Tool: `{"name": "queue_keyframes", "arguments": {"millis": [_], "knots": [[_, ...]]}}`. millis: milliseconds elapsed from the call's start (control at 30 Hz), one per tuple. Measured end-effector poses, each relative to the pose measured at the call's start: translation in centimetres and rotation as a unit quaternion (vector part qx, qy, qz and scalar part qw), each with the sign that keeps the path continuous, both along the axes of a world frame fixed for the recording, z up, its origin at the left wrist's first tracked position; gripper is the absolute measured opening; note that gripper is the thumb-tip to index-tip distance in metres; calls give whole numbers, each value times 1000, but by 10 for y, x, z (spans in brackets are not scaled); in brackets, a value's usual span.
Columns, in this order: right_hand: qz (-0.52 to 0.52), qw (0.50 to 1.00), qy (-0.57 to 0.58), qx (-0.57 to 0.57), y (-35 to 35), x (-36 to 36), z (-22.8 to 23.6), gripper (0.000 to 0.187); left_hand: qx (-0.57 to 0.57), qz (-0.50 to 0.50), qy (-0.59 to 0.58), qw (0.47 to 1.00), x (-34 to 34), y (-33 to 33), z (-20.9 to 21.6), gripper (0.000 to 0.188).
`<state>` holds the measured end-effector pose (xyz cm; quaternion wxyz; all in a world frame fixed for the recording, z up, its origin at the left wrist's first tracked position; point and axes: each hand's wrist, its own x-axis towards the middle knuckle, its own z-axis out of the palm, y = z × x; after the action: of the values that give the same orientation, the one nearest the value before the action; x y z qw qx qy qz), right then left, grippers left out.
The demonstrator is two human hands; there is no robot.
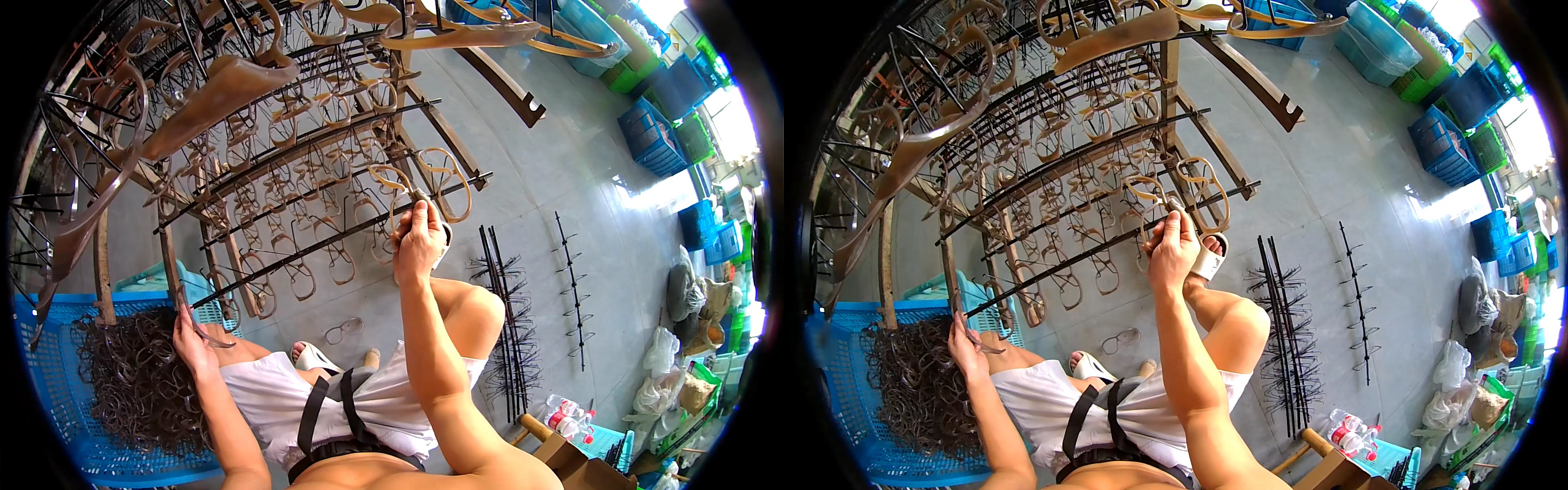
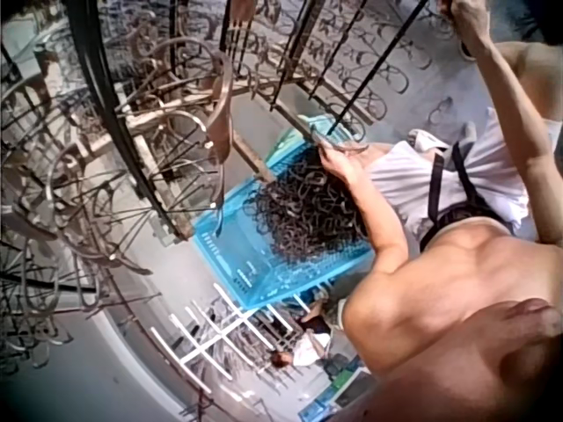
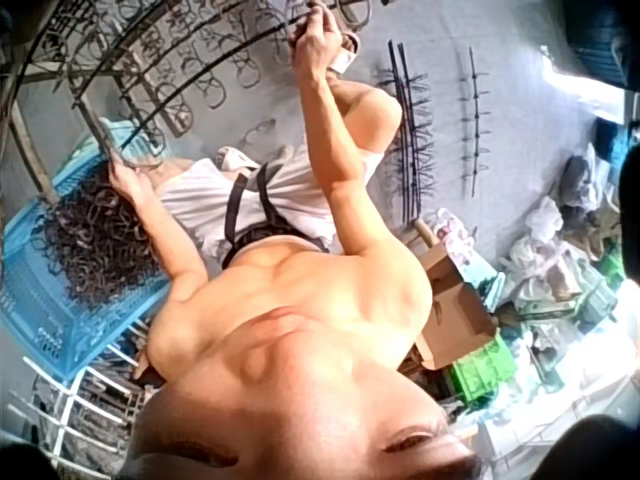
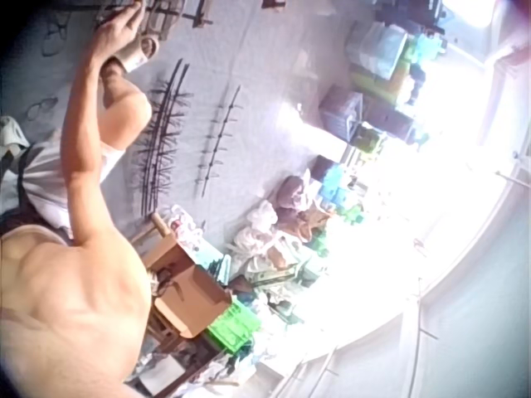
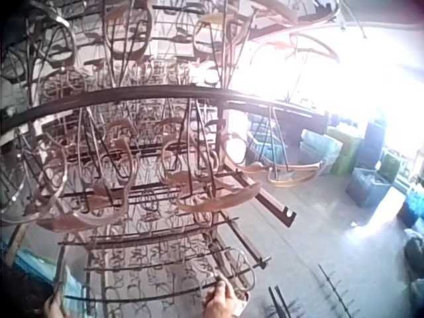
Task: The person sits on the floor and repeatedly picks up metal wire loops from a blue basket, then attaches them to a metal rack structure. The person handles the loops one at a time, hooking them onto horizontal bars of the rack.
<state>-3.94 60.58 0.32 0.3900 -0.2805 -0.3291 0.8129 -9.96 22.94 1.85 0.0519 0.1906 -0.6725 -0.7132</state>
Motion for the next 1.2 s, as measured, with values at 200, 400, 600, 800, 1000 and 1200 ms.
{"name": "queue_keyframes", "arguments": {"millis": [200,400,600,800,1000,1200], "knots": [[77,992,-27,94,0,8,0,18,79,24,17,996,-4,3,-7,24],[82,967,-97,219,-7,12,-13,18,92,9,18,996,-5,5,-9,23],[63,970,-95,216,-3,10,-10,16,89,-2,26,996,-3,0,-10,22],[65,969,-95,219,-3,9,-11,17,67,8,20,998,-5,1,-10,21],[-19,950,-164,263,-6,1,-10,19,68,-9,20,997,-4,-3,-10,20],[82,985,-78,130,16,11,8,21,87,-16,8,996,0,-4,-5,21]]}}
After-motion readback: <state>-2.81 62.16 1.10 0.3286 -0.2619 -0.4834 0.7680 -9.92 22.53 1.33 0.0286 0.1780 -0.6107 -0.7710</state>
